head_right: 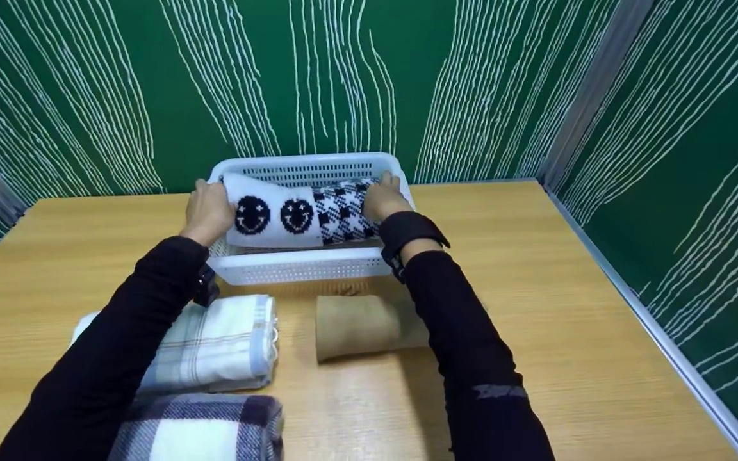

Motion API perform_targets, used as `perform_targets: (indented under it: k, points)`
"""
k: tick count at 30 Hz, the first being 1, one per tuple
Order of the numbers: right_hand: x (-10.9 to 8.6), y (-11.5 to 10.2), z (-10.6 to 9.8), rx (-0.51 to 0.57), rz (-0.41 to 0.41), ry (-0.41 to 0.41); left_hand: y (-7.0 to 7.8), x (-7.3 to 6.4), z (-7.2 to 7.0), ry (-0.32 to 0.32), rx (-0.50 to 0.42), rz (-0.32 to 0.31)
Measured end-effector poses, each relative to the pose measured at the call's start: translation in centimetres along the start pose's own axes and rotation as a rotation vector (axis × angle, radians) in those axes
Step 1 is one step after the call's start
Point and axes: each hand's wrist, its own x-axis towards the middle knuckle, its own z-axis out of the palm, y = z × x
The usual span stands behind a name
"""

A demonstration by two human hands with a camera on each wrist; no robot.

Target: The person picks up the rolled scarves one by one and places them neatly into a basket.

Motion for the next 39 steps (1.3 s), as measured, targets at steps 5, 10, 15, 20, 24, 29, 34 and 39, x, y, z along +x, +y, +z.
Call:
perform_targets:
  k: [5,10,15,20,24,29,34,39]
  points:
    - [-0.7,-0.6,-0.1,-0.084,0.013,-0.074,-1.1,-0.2,-0.8,-0.011,-0.15,0.042]
    - [-2.6,-0.7,-0.2,0.005,-0.032,0.032,-3.3,-1.9,-2.8,-0.054,-0.281,0.116]
    - [-6.0,-1.2,-1.3,0.227,-0.132,0.224,-5.6,-4.8,-6.9,-0.045,-0.336,0.14]
    - [-11.0,-3.3,-1.7,0.558,-0.292,0.336,-8.5,-9.9,-11.2,-0.051,-0.44,0.167]
    - [-15.8,-5.2,-0.5,0.836,-0.339,0.254,-11.4,-14.8,-13.0,-0.071,-0.461,0.172]
    - [-20.6,-6.3,2.5,1.005,-0.321,0.032,-15.2,-20.4,-13.3,-0.122,-0.407,0.103]
    - [-23.7,-6.8,5.8,1.063,-0.283,-0.155,-18.5,-24.8,-11.9,-0.23,-0.315,-0.022]
    - [-25.2,-7.8,9.1,1.238,-0.258,-0.331,-20.4,-27.7,-9.6,-0.388,-0.283,-0.155]
